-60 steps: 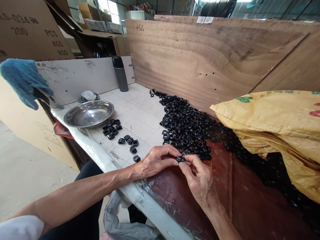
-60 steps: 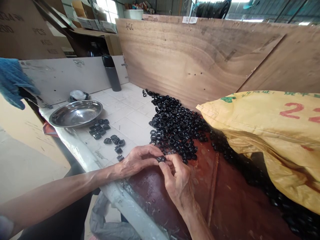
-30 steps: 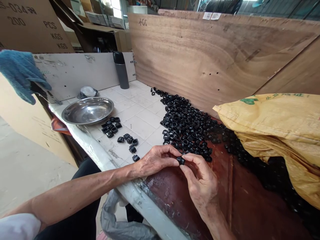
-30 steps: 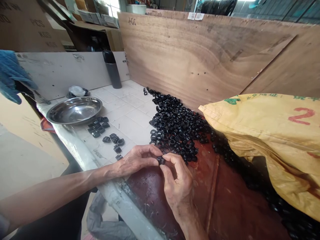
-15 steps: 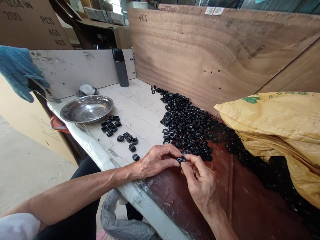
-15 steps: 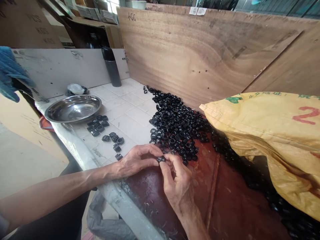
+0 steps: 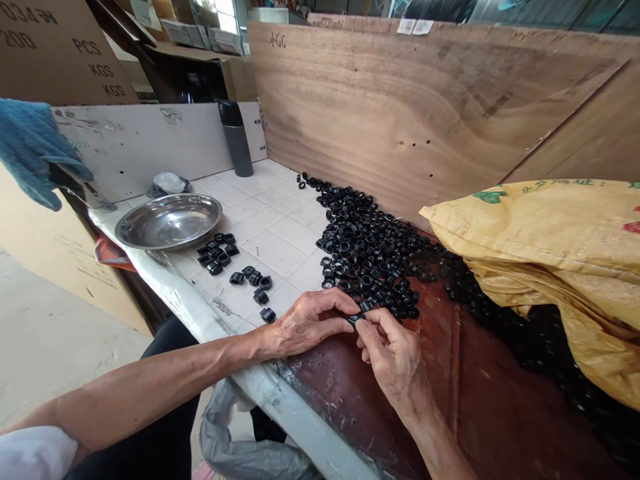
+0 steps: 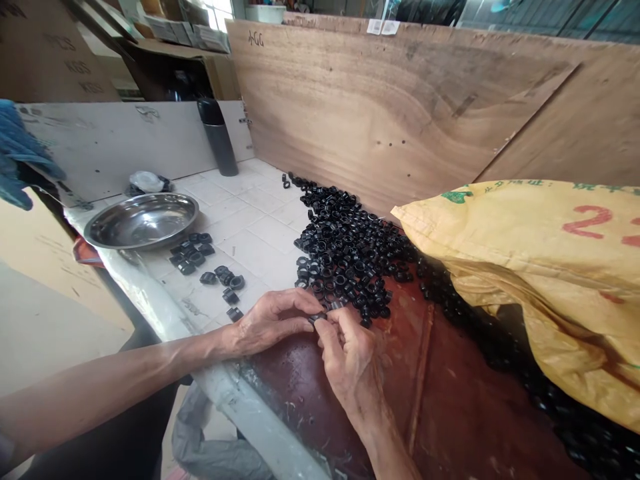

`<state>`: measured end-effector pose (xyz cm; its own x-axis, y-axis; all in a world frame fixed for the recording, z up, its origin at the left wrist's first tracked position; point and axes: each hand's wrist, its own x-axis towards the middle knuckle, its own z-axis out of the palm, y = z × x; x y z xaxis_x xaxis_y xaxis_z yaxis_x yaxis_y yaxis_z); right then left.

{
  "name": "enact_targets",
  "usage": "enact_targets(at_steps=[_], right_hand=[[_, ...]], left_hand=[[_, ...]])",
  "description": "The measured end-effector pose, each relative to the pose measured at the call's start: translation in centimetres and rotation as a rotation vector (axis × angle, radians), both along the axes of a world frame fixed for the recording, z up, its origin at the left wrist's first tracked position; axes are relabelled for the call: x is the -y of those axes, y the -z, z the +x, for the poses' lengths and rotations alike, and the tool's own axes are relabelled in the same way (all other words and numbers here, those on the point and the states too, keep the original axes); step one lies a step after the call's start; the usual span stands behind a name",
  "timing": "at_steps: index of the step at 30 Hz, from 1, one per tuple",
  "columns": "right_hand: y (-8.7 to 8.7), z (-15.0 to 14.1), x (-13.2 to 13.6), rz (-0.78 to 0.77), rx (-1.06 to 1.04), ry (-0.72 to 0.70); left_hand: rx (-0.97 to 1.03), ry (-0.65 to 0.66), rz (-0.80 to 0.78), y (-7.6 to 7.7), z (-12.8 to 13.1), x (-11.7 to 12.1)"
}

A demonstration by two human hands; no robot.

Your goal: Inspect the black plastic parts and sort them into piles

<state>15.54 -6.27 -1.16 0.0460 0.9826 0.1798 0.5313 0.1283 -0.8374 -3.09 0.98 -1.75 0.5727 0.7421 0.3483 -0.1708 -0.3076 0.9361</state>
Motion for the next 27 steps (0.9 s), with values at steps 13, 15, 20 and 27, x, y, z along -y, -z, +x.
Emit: enact_targets(at_steps=[13, 15, 20, 27], right_hand=[[-0.03, 0.42, -0.32, 0.149, 0.167, -0.033], [-0.17, 0.23, -0.2, 0.12, 0.189, -0.017], [-0.55, -0.01, -0.23, 0.156, 0.114, 0.06], [-0.57, 0.08, -0.11, 0.236, 0.204, 0.001]], left_hand=[[0.041, 0.025, -0.063, 0.24, 0.01, -0.12], [0.014, 0.028, 0.046, 0.42, -0.02, -0.24], [0.109, 0.051, -0.234, 0.23, 0.27, 0.03], [0.096, -0.017, -0.33, -0.26, 0.18, 0.08]])
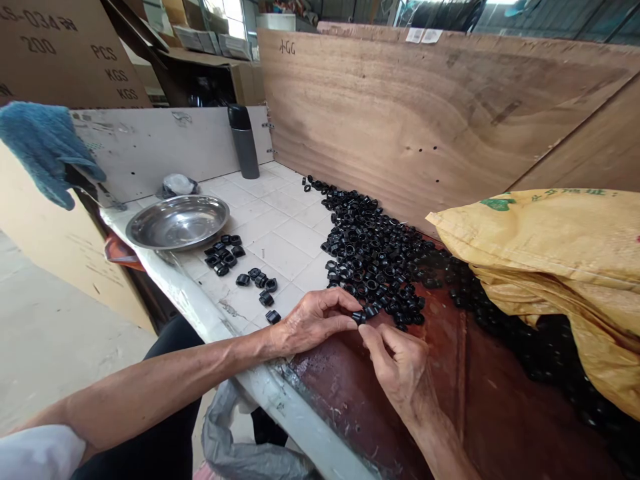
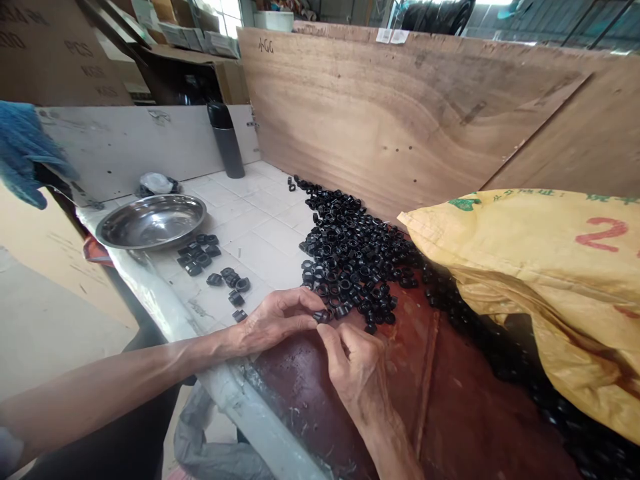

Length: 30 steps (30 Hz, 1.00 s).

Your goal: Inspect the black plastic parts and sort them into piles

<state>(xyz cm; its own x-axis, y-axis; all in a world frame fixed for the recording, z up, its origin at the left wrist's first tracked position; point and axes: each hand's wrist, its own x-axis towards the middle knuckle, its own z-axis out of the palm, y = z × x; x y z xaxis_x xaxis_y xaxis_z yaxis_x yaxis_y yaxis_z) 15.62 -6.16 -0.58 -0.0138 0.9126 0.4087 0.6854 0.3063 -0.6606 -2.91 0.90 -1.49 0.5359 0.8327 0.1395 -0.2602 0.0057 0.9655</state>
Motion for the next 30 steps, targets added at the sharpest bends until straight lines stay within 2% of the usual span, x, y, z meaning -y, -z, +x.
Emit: enact_targets(at_steps=[3, 6, 11, 15, 20, 23, 26, 28, 30], right_hand=[[-0.5, -0.2, 0.2, -0.029, -0.082, 0.005], [-0.7, -0.3, 0.2, -0.07, -0.041, -0.034], [0.0, -0.1, 0.0, -0.037, -0.13, -0.014], [0.1, 0.0, 0.0, -0.146, -0.121, 0.009], [0.4, -0.3, 0.2, -0.105, -0.205, 0.008], [0.5, -0.7, 0.2, -0.344, -0.372, 0.064], [0.2, -0.5, 0.1, -0.676, -0.577, 0.062], [0.1, 0.1, -0.1, -0.831, -0.56, -0.009], [0.4, 0.9, -0.4, -0.877, -0.382, -0.048]], left_hand=[[0.001, 0.012, 0.001, 0.0, -0.1, -0.1], [0.002, 0.008, 0.001, 0.1, -0.1, -0.1], [0.051, 0.047, -0.055, 0.4, 0.0, -0.1], [0.044, 0.04, -0.069, 0.2, 0.1, 0.0], [0.042, 0.097, -0.079, 0.3, 0.2, 0.1], [-0.055, 0.109, 0.057, 0.5, -0.3, -0.2], [-0.296, 0.172, 0.395, 0.3, -1.1, -0.5], [-0.458, 0.264, 0.522, -0.2, -1.6, -0.6], [-0.568, 0.353, 0.533, -0.7, -1.8, -0.6]])
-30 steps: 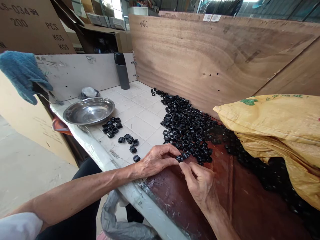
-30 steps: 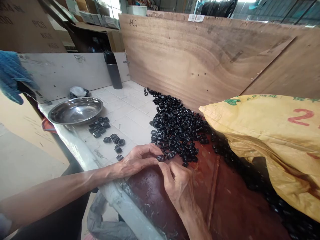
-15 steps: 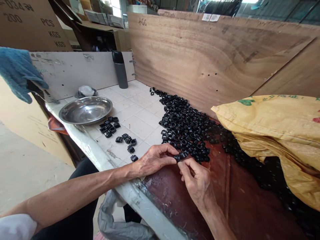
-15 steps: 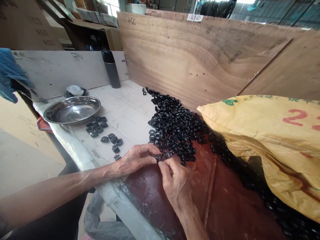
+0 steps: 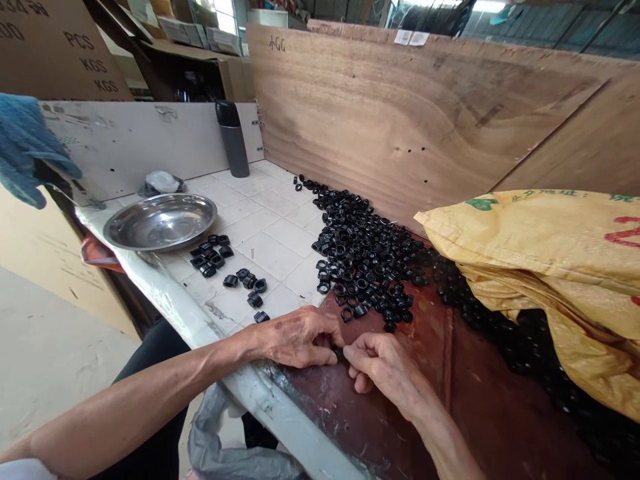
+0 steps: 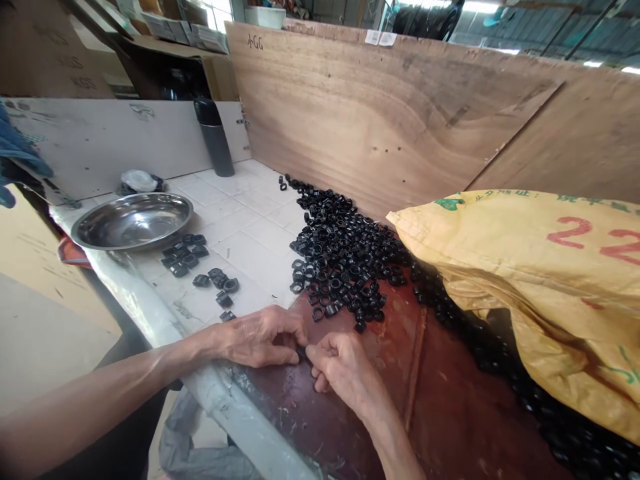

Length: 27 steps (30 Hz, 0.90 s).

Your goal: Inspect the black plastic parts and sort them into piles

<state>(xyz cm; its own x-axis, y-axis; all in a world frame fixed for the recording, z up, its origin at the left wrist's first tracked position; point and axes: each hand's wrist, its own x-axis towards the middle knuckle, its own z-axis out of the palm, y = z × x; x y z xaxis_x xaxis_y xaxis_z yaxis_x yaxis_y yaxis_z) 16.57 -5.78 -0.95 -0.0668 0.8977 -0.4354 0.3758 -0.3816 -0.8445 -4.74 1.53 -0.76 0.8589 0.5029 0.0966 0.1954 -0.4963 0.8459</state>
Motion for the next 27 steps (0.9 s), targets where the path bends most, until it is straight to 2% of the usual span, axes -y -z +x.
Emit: enact_targets(at_steps=[2, 4, 6, 8, 10, 13, 16, 21, 27], right_hand=[[0.7, 0.6, -0.4, 0.136, 0.223, 0.007], [1.6, 0.9, -0.8, 0.384, 0.404, 0.091], [2.4, 0.8, -1.1, 0.608, 0.476, 0.115], [2.7, 1.0, -1.3, 0.712, 0.501, 0.103], [2.4, 1.9, -1.3, 0.727, 0.58, 0.182], [1.4, 4.2, -1.2, 0.672, 0.814, 0.336], [1.1, 5.6, -1.4, 0.612, 0.948, 0.31], [2.5, 4.0, -1.8, 0.664, 0.729, 0.181], [2.3, 2.6, -1.5, 0.652, 0.662, 0.232]], left_hand=[[-0.081, -0.014, -0.035, -0.2, 0.3, 0.1], [-0.082, -0.148, -0.022, 0.2, 0.9, 0.1], [-0.026, -0.296, 0.069, 1.0, 1.7, 0.0], [0.012, -0.352, 0.188, 1.9, 2.4, -0.2], [0.001, -0.343, 0.254, 2.7, 2.8, -0.4], [-0.028, -0.358, 0.303, 3.3, 3.0, -0.5], [-0.062, -0.369, 0.342, 3.5, 3.0, -0.5], [-0.023, -0.304, 0.349, 3.3, 3.2, -0.4], [0.006, -0.313, 0.362, 3.1, 2.9, -0.2]])
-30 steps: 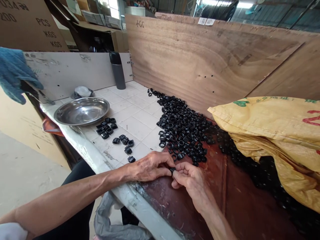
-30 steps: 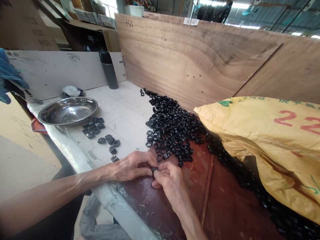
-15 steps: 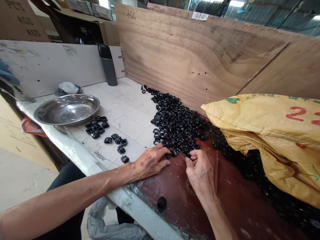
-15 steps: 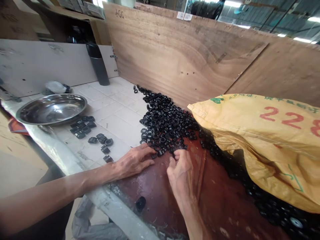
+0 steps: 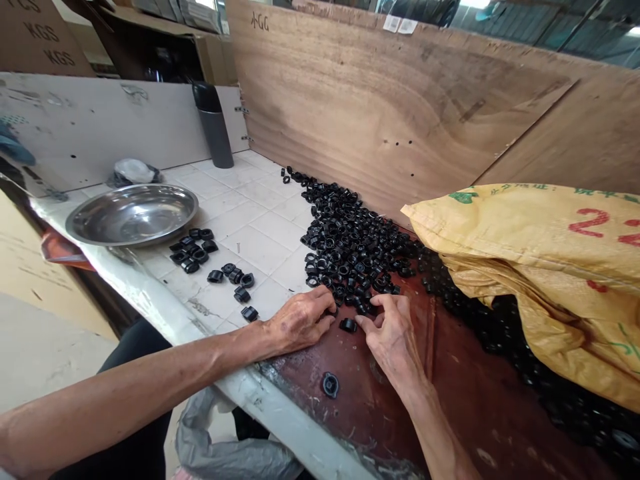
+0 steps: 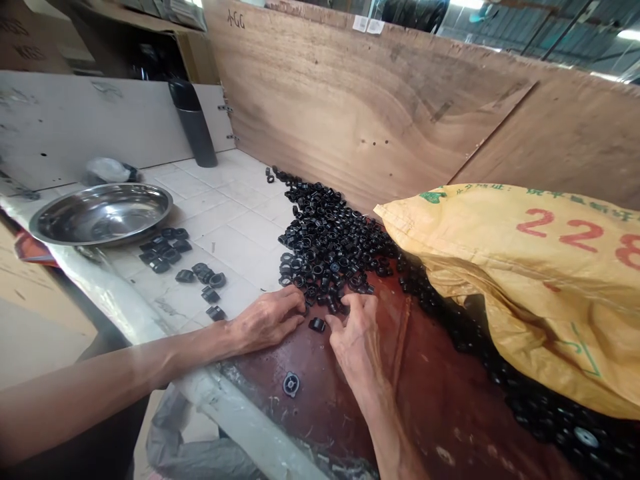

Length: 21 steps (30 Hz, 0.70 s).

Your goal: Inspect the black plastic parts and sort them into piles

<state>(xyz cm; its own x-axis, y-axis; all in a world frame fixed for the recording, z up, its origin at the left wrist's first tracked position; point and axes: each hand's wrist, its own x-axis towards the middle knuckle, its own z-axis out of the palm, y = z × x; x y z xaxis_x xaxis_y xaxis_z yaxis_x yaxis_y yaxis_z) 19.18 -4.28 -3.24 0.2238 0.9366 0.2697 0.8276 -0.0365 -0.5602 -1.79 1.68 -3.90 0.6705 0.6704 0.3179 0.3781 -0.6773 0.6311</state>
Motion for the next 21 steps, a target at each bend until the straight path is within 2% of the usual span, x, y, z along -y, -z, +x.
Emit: enact_targets(at_steps=[5, 10, 13, 18, 21], right_hand=[[0.0, -0.2, -0.1, 0.009, 0.02, -0.16], [0.6, -0.4, -0.3, 0.04, 0.064, -0.24], [0.6, -0.5, -0.2, 0.028, 0.071, -0.239], [-1.0, -0.8, 0.1, 0.098, -0.234, -0.209], [-2.2, -1.3, 0.3, 0.041, -0.437, -0.227]], left_hand=[[0.016, -0.065, -0.096, 0.1, -0.5, 0.5], [0.086, -0.038, -0.189, -0.4, -0.8, 0.7], [0.139, -0.019, -0.244, -0.9, -0.7, 0.8], [0.171, -0.039, -0.298, -1.8, -0.5, 1.0], [0.179, -0.052, -0.317, -2.2, -0.6, 1.0]])
